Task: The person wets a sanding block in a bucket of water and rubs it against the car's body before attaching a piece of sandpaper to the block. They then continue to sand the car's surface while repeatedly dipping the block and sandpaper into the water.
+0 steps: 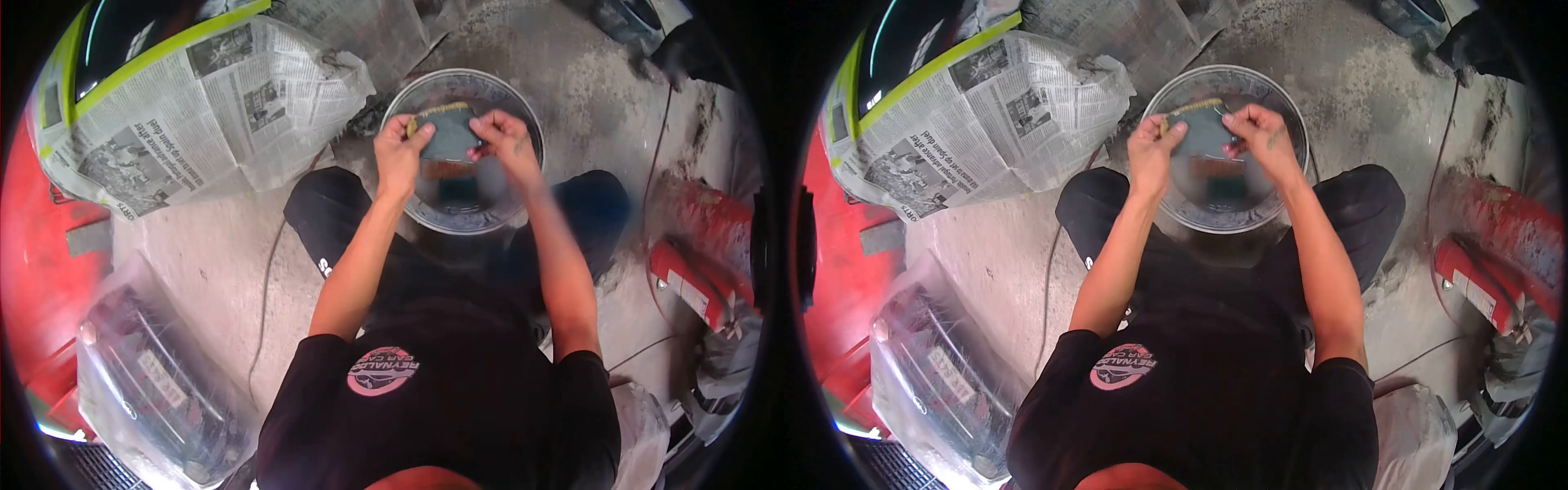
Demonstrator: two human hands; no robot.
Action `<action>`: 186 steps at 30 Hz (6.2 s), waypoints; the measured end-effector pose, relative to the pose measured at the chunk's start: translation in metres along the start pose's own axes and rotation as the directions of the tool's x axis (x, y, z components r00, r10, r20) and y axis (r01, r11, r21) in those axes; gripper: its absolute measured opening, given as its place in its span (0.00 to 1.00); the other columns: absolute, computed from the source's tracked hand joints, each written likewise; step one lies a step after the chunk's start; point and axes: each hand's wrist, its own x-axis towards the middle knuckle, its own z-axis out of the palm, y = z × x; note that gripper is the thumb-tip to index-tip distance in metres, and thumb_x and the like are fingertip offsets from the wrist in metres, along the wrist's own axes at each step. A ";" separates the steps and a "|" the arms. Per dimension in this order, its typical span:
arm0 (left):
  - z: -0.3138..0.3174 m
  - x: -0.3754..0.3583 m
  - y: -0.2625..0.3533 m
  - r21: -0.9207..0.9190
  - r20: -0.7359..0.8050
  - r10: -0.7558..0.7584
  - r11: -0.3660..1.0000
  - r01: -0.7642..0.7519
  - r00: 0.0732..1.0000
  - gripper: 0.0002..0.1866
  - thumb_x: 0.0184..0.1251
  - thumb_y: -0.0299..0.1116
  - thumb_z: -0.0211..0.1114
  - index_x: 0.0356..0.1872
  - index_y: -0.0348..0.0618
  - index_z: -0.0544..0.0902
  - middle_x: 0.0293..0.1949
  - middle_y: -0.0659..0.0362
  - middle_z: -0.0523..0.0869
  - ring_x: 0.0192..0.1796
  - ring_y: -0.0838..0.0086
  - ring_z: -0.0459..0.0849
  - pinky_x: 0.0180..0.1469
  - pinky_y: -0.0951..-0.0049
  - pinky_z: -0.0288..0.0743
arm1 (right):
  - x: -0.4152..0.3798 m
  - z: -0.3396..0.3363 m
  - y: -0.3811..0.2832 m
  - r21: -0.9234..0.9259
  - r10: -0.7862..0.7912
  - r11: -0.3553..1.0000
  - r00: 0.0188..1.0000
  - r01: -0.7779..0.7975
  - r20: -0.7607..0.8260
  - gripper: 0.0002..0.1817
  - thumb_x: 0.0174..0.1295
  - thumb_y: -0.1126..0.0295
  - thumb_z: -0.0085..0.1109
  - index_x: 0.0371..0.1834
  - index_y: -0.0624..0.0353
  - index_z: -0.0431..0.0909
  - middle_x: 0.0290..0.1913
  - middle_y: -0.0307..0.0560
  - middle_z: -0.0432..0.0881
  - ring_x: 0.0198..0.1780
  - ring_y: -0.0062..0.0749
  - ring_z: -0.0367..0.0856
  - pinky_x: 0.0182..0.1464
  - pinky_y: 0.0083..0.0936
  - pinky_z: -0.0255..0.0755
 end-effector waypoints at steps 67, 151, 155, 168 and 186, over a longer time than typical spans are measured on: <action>-0.001 -0.005 0.033 0.138 0.113 0.174 0.972 -0.189 0.978 0.23 0.74 0.19 0.68 0.69 0.39 0.83 0.67 0.58 0.84 0.66 0.70 0.84 0.65 0.67 0.82 | -0.021 0.072 -0.016 -0.071 -0.392 0.913 0.913 0.401 0.113 0.21 0.77 0.74 0.63 0.71 0.66 0.78 0.58 0.42 0.84 0.55 0.21 0.82 0.58 0.22 0.77; -0.039 0.034 0.013 0.901 0.038 0.125 0.426 -0.088 0.991 0.30 0.70 0.28 0.66 0.73 0.37 0.73 0.61 0.37 0.82 0.59 0.36 0.85 0.60 0.42 0.81 | 0.162 0.216 -0.192 -0.702 -0.969 -0.245 -0.156 0.669 0.189 0.20 0.62 0.74 0.75 0.59 0.51 0.91 0.61 0.57 0.79 0.62 0.54 0.78 0.62 0.50 0.75; -0.038 0.034 0.009 0.898 0.022 0.097 0.436 -0.063 0.995 0.30 0.69 0.28 0.66 0.73 0.39 0.73 0.61 0.38 0.83 0.59 0.37 0.85 0.60 0.43 0.81 | 0.164 0.231 -0.154 -0.595 -0.929 -0.366 -0.245 0.715 0.277 0.21 0.61 0.72 0.76 0.59 0.47 0.92 0.62 0.55 0.79 0.63 0.52 0.77 0.61 0.48 0.75; -0.037 0.032 0.018 0.898 0.004 0.092 0.437 -0.044 0.996 0.29 0.71 0.30 0.66 0.73 0.41 0.73 0.61 0.38 0.83 0.59 0.36 0.85 0.60 0.43 0.82 | 0.174 0.219 -0.169 -0.545 -0.891 -0.444 -0.290 0.712 0.348 0.21 0.58 0.72 0.78 0.57 0.46 0.94 0.62 0.51 0.81 0.61 0.52 0.78 0.63 0.48 0.76; -0.041 0.034 0.008 0.902 0.010 0.127 0.427 -0.063 0.992 0.28 0.72 0.28 0.66 0.71 0.39 0.74 0.61 0.38 0.83 0.57 0.36 0.86 0.59 0.43 0.81 | 0.181 0.222 -0.160 -0.460 -0.871 -0.480 -0.342 0.747 0.354 0.25 0.55 0.72 0.78 0.58 0.45 0.93 0.62 0.51 0.81 0.61 0.50 0.77 0.62 0.45 0.76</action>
